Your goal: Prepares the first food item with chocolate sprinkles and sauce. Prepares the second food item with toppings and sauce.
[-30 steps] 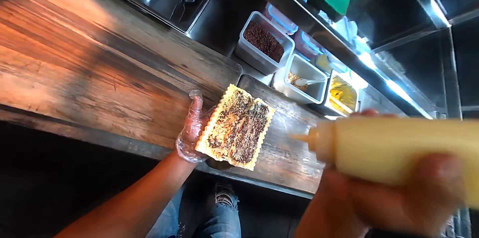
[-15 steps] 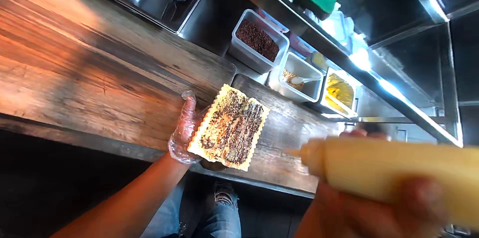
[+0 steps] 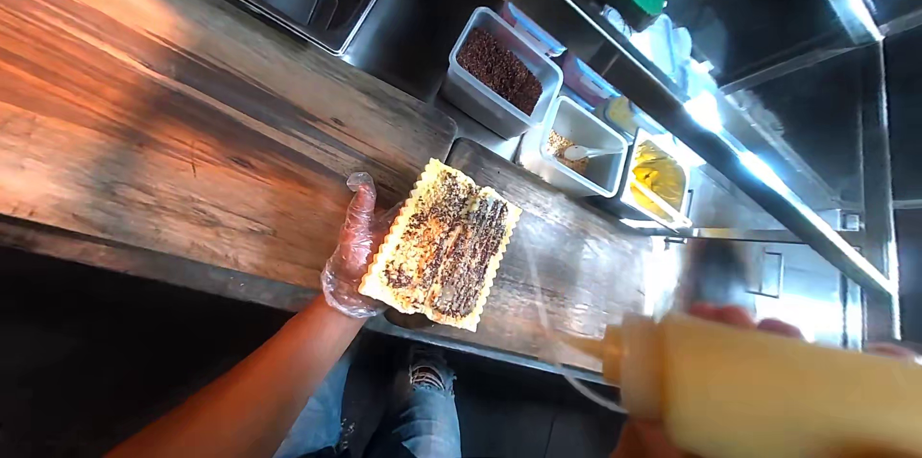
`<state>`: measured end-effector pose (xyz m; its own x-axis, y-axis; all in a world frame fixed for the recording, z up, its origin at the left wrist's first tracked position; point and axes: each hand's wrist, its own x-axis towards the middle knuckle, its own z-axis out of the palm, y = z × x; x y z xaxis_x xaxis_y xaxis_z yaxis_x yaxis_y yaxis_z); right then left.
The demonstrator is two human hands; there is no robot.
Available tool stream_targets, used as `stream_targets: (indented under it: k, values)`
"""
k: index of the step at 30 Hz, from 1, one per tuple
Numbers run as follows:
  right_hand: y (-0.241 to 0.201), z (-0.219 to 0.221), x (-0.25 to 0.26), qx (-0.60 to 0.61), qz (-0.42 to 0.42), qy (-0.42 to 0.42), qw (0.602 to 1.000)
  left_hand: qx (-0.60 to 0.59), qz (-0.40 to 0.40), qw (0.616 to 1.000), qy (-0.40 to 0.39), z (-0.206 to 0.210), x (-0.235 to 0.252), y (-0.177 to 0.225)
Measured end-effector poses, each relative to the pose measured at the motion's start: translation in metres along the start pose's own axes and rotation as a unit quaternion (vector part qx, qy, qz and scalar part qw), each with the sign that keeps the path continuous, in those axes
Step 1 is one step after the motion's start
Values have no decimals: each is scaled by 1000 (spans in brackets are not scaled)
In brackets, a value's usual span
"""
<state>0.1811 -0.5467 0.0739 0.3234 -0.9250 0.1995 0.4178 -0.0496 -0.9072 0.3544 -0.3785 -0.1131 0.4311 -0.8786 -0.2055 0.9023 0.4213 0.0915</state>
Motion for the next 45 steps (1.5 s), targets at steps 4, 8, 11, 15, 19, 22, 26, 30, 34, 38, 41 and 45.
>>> stream_targets:
  k: [4, 8, 11, 15, 19, 22, 26, 30, 34, 38, 41, 45]
  values:
    - [13, 12, 28, 40, -11, -42, 998, -11, -9, 1000, -7, -4, 1, 1]
    - [11, 24, 12, 24, -3, -63, 998, -23, -7, 1000, -11, -9, -2, 0]
    - [19, 39, -4, 12, 3, -62, 998, -15, -4, 1000, 1, -6, 1, 2]
    - [44, 52, 32, -18, -58, -39, 997, -20, -9, 1000, 3, -7, 0, 2]
    - [56, 43, -14, -32, 43, 127, 990, 17, -14, 1000, -6, -11, 2, 4]
    - [72, 37, -20, 28, 214, 270, 938, 65, -17, 998, 19, 0, 2, 6]
    - [86, 2, -10, 119, 308, 322, 887, 263, 49, 958, 103, 39, -7, -7]
    - [67, -29, -9, 188, 338, 321, 865, 773, 65, 616, 138, 86, 12, -42]
    - [48, -61, 1, 241, 351, 305, 852, 980, -34, 186, 60, 87, 53, -92]
    - [38, -96, 16, 274, 364, 264, 850, 991, -74, 79, 75, 73, 60, -107]
    - [35, -119, 28, 300, 391, 222, 841, 987, -91, 98, 85, 87, 61, -104]
    - [41, -139, 37, 312, 440, 177, 824, 991, -61, 69, 97, 85, 63, -115]
